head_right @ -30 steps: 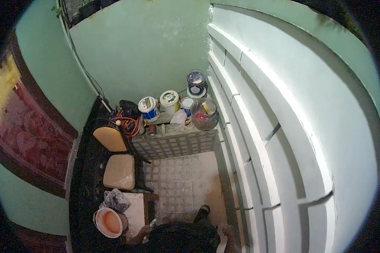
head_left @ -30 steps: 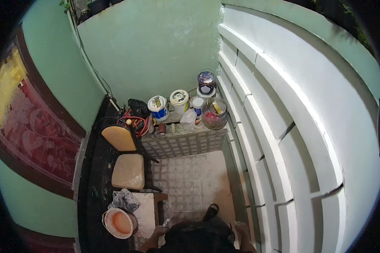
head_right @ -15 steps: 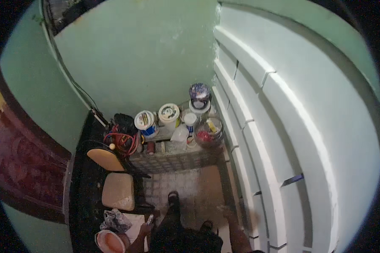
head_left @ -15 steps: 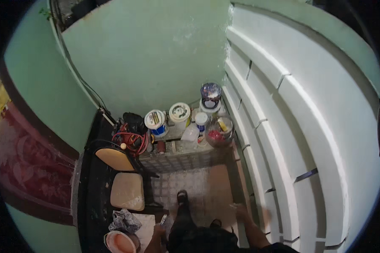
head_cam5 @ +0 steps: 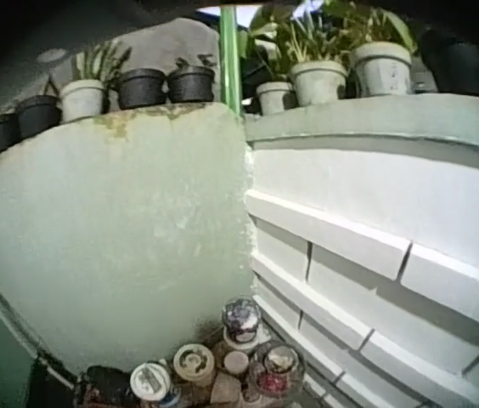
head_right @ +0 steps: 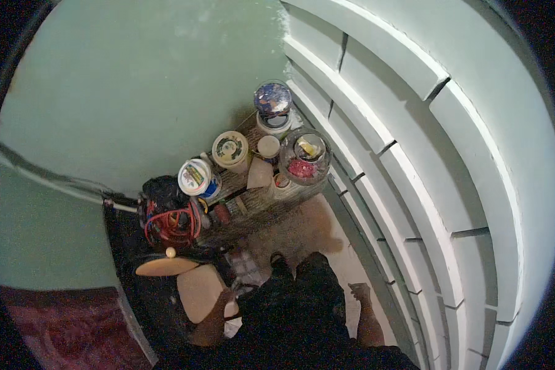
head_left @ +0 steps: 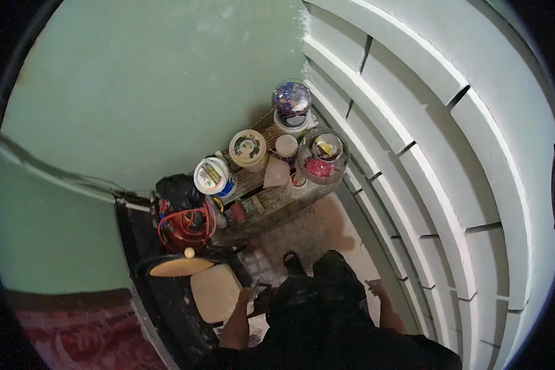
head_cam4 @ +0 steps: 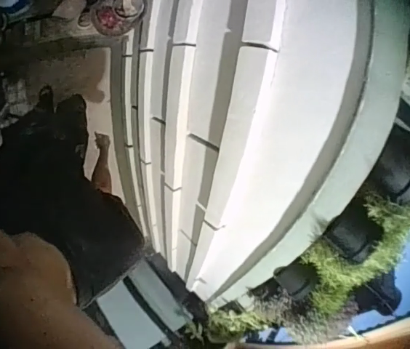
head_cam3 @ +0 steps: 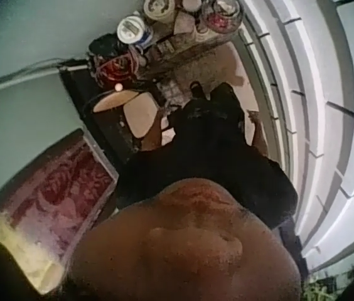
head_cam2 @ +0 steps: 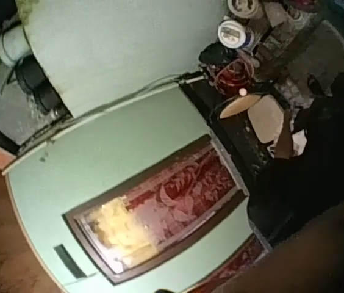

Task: Applying plaster or filler to gaps in a decorative wall feature using putty knives.

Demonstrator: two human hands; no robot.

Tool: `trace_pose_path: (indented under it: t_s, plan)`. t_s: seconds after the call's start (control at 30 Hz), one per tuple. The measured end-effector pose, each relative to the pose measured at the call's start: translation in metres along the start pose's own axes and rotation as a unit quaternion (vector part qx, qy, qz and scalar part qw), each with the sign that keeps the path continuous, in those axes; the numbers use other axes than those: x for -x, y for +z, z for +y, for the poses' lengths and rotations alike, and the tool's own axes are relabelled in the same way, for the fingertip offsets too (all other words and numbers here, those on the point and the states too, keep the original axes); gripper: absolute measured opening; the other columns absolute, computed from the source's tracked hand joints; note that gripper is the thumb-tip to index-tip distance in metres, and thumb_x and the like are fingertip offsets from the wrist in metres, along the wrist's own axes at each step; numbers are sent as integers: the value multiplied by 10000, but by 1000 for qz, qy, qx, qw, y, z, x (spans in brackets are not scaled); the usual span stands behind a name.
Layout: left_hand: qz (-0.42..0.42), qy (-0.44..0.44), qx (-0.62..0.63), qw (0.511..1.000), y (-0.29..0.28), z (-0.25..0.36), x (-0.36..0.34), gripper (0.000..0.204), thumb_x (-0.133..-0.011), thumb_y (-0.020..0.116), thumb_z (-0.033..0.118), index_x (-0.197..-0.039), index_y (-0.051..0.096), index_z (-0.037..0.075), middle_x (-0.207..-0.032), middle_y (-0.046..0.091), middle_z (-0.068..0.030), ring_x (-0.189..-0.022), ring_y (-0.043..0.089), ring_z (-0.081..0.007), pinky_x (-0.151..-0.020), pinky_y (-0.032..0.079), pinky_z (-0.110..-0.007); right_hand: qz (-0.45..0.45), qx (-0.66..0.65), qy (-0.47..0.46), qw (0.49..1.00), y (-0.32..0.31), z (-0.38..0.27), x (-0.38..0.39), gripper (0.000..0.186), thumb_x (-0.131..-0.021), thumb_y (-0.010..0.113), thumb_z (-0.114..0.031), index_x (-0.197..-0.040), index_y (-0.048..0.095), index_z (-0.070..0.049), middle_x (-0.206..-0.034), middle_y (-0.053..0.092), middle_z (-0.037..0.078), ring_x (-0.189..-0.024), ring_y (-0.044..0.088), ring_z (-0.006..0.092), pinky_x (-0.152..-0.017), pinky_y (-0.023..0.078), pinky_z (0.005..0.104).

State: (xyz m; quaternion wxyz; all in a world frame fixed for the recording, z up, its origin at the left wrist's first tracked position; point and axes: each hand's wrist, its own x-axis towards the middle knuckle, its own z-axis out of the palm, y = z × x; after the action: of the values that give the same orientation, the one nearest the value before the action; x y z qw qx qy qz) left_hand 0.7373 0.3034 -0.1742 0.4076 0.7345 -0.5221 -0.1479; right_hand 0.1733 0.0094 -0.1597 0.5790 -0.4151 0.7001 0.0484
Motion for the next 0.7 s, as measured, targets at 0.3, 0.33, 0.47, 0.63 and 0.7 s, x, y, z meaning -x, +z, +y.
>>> trace_pose_path:
  t_s: [0.3, 0.33, 0.47, 0.63, 0.7]
  plan:
    - [-447, -160, -160, 865, 46, 20, -354, 497, -971, 546, 386, -1254, 536, -21, -1191, 607, -224, -1070, 608, -371, -895, 482, -488, 281, 141, -373, 873, 21, -211, 14, 368, -948, 541, -317, -1152, 662, -36, -1065, 625, 239, -1110, 527, 435, -1010, 380, 502]
    - [-418, -204, -81, 882, 59, 82, -396, 524, -958, 584, 384, -1255, 523, -43, -1215, 610, -209, -1057, 636, -335, -861, 505, -450, 279, 148, -395, 863, 18, -237, 15, 346, -931, 571, -268, -1176, 650, -37, -1025, 630, 229, -1078, 547, 438, -982, 408, 504]
    - [-457, -252, 280, 806, 90, 264, -483, 555, -950, 628, 348, -1347, 449, 5, -1263, 596, -158, -1121, 616, -257, -879, 518, -397, 272, -43, -473, 837, 3, -403, 59, 357, -899, 632, -191, -1210, 632, -16, -1083, 654, 222, -985, 606, 397, -889, 474, 407]
    - [-401, -250, 506, 722, 128, 322, -507, 528, -984, 577, 276, -1421, 424, 22, -1401, 496, -109, -1237, 513, -225, -1014, 436, -399, 137, -169, -449, 867, -11, -508, 122, 415, -917, 535, -56, -1332, 545, -29, -1118, 651, 199, -975, 644, 297, -870, 477, 331]
    - [-375, -293, 500, 723, 136, 351, -520, 503, -985, 575, 283, -1396, 451, 22, -1364, 518, -96, -1202, 530, -207, -982, 449, -374, 214, -124, -486, 839, -13, -518, 121, 377, -900, 576, -103, -1259, 573, 13, -1192, 631, 237, -1090, 614, 371, -939, 450, 374]
